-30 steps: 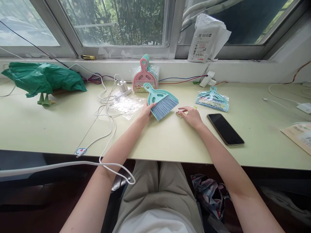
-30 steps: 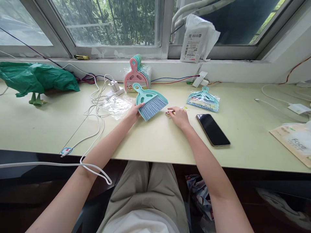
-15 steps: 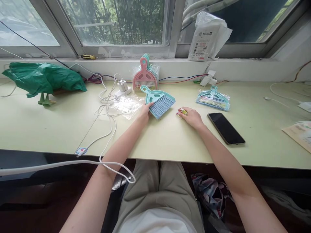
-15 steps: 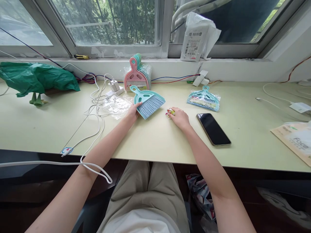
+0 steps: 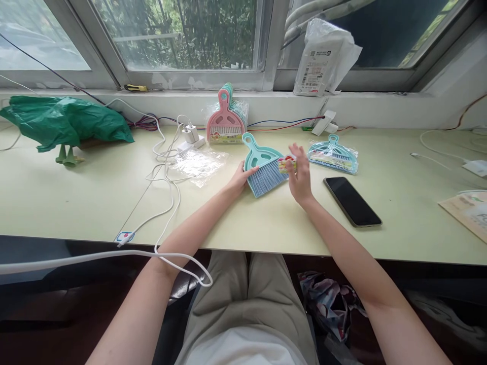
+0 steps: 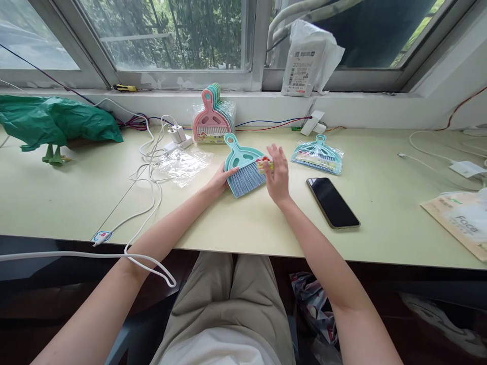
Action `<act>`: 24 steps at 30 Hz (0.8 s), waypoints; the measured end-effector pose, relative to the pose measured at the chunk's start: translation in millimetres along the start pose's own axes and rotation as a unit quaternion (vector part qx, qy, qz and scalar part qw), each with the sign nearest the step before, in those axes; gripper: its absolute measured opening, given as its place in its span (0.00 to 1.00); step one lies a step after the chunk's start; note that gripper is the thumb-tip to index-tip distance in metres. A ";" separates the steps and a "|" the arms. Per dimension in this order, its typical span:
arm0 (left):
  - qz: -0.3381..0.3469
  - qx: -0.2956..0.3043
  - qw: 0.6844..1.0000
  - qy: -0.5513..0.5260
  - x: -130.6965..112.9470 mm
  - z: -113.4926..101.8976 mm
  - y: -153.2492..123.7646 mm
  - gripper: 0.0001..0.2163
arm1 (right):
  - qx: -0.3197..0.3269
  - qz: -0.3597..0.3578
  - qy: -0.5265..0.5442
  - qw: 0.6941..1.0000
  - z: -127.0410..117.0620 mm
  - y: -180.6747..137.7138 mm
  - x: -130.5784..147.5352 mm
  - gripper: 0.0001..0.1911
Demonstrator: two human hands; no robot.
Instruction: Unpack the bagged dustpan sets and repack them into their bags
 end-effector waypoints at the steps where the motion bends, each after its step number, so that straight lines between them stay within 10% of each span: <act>1: 0.002 0.010 1.000 0.000 -1.6 2.9 -2.1 0.25 | 0.040 -0.011 -0.006 0.999 9.1 -2.0 2.6 0.30; 8: 0.014 0.037 0.999 0.005 -9.1 9.4 -8.5 0.31 | 0.223 -0.038 -0.063 0.972 51.8 -15.2 1.6 0.34; 18: 0.030 0.050 0.998 0.015 -7.9 9.3 -3.6 0.36 | 0.185 -0.007 -0.072 0.980 45.0 -15.2 1.3 0.32; 24: 0.025 0.044 0.998 0.047 -1.8 3.3 1.0 0.35 | 0.047 0.002 -0.090 0.995 20.5 -7.1 -0.3 0.25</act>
Point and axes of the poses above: each hand's wrist, its own y-axis towards the middle knuckle, its own z-axis out of the palm, x = y × z, the point moved 5 cm from there along y, towards the middle knuckle, and after that the axes turned 6 degrees about y, right-handed, at the moved point
